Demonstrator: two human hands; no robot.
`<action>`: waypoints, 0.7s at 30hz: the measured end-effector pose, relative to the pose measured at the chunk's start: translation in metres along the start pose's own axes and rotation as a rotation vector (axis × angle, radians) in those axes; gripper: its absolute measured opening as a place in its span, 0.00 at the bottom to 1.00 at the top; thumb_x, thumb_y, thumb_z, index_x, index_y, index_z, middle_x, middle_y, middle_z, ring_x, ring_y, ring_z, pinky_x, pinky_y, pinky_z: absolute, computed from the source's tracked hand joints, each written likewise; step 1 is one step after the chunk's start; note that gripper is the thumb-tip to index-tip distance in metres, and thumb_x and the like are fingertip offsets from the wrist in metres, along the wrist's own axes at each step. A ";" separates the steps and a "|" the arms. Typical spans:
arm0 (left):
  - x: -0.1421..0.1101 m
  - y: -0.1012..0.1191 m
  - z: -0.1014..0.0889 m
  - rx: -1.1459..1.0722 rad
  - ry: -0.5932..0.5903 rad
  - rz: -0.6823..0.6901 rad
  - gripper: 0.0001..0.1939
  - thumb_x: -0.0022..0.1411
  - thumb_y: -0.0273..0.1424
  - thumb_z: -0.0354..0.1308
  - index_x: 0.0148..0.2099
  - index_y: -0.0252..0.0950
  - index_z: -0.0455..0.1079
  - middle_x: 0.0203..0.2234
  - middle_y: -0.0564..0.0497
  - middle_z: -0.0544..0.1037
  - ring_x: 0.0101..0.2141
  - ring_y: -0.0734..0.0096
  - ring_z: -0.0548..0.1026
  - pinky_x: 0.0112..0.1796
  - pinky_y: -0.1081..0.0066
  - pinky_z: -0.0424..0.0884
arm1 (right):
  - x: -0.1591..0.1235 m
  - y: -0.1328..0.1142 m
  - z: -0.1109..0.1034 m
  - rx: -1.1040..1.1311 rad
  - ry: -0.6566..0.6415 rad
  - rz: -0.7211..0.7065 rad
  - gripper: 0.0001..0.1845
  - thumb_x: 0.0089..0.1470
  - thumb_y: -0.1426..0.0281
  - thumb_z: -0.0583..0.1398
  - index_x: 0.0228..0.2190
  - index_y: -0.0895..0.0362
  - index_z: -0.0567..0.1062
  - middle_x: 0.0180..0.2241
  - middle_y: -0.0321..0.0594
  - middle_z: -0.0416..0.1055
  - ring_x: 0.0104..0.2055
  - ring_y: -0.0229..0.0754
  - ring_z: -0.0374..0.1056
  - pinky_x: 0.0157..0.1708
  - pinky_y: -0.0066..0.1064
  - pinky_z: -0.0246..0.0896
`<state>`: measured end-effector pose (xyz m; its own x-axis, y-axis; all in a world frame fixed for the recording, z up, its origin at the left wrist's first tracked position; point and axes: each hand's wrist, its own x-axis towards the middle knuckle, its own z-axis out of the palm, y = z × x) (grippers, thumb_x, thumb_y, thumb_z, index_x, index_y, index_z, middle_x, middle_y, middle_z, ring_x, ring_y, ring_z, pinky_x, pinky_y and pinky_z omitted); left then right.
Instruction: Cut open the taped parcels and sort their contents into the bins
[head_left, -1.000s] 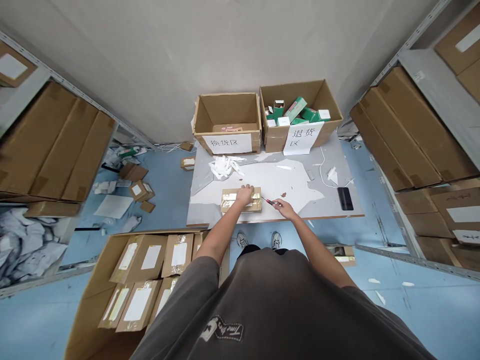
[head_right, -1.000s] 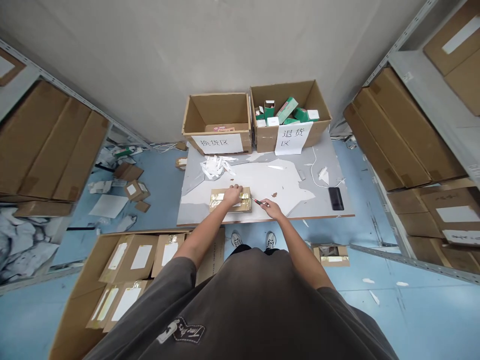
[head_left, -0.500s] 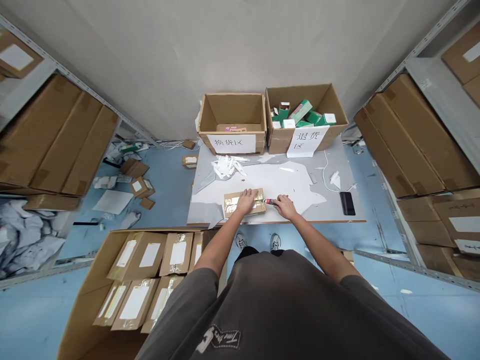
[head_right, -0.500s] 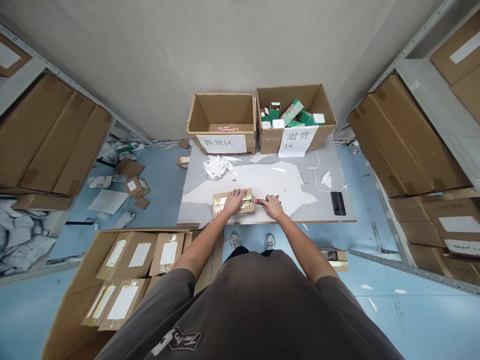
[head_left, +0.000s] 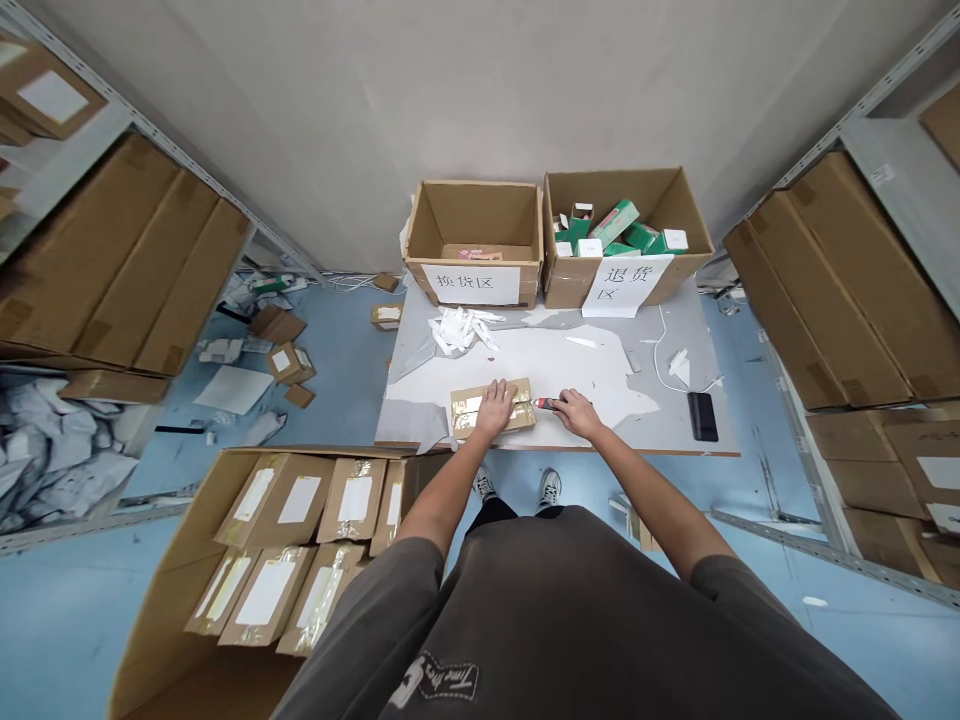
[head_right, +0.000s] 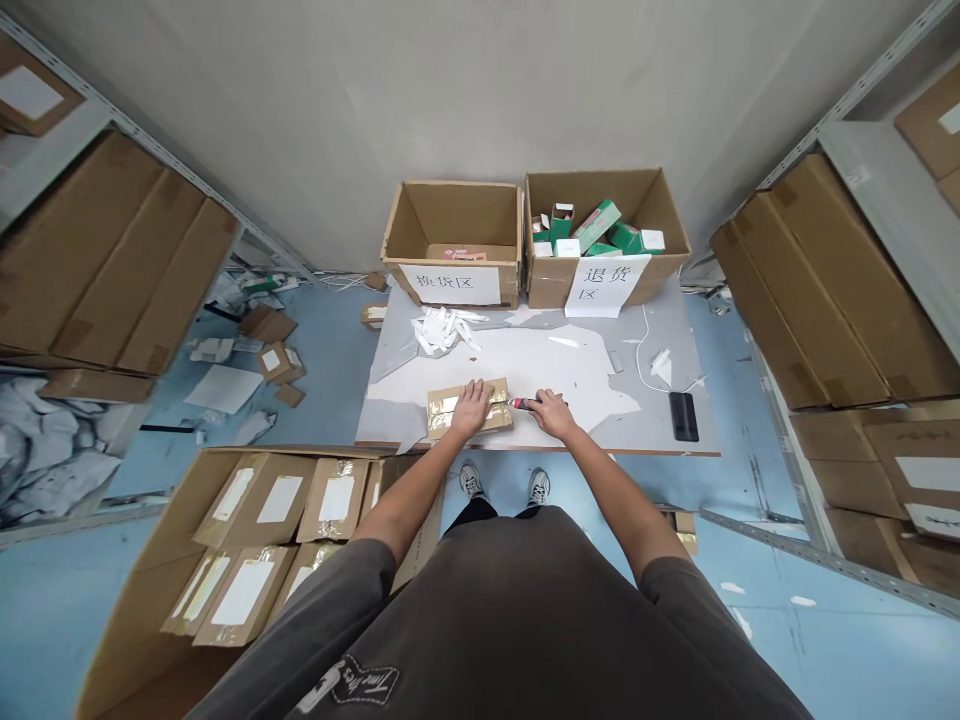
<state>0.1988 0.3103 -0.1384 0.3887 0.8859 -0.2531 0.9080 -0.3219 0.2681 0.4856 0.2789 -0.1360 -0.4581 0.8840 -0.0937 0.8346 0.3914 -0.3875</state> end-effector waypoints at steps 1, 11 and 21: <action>-0.001 0.000 0.001 -0.009 -0.002 -0.003 0.31 0.75 0.35 0.50 0.76 0.40 0.58 0.76 0.37 0.57 0.76 0.45 0.50 0.72 0.42 0.50 | 0.000 0.002 0.000 0.008 -0.003 -0.004 0.18 0.71 0.66 0.57 0.57 0.47 0.80 0.48 0.50 0.70 0.48 0.53 0.61 0.47 0.40 0.62; -0.002 0.001 0.004 0.002 0.013 -0.005 0.31 0.76 0.36 0.47 0.77 0.36 0.57 0.76 0.37 0.56 0.77 0.47 0.49 0.73 0.44 0.47 | 0.007 0.005 0.005 0.058 -0.027 -0.024 0.18 0.72 0.65 0.57 0.57 0.50 0.81 0.48 0.50 0.70 0.50 0.54 0.62 0.49 0.41 0.60; -0.004 -0.001 0.006 -0.019 -0.003 -0.035 0.34 0.75 0.36 0.51 0.79 0.37 0.54 0.78 0.39 0.53 0.77 0.47 0.46 0.73 0.43 0.48 | 0.012 0.029 0.005 0.134 0.019 0.049 0.20 0.71 0.64 0.57 0.58 0.51 0.80 0.48 0.51 0.71 0.51 0.55 0.63 0.50 0.43 0.63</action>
<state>0.1978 0.3050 -0.1433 0.3569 0.8957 -0.2652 0.9180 -0.2839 0.2769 0.5029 0.2995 -0.1534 -0.4107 0.9064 -0.0990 0.8071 0.3109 -0.5019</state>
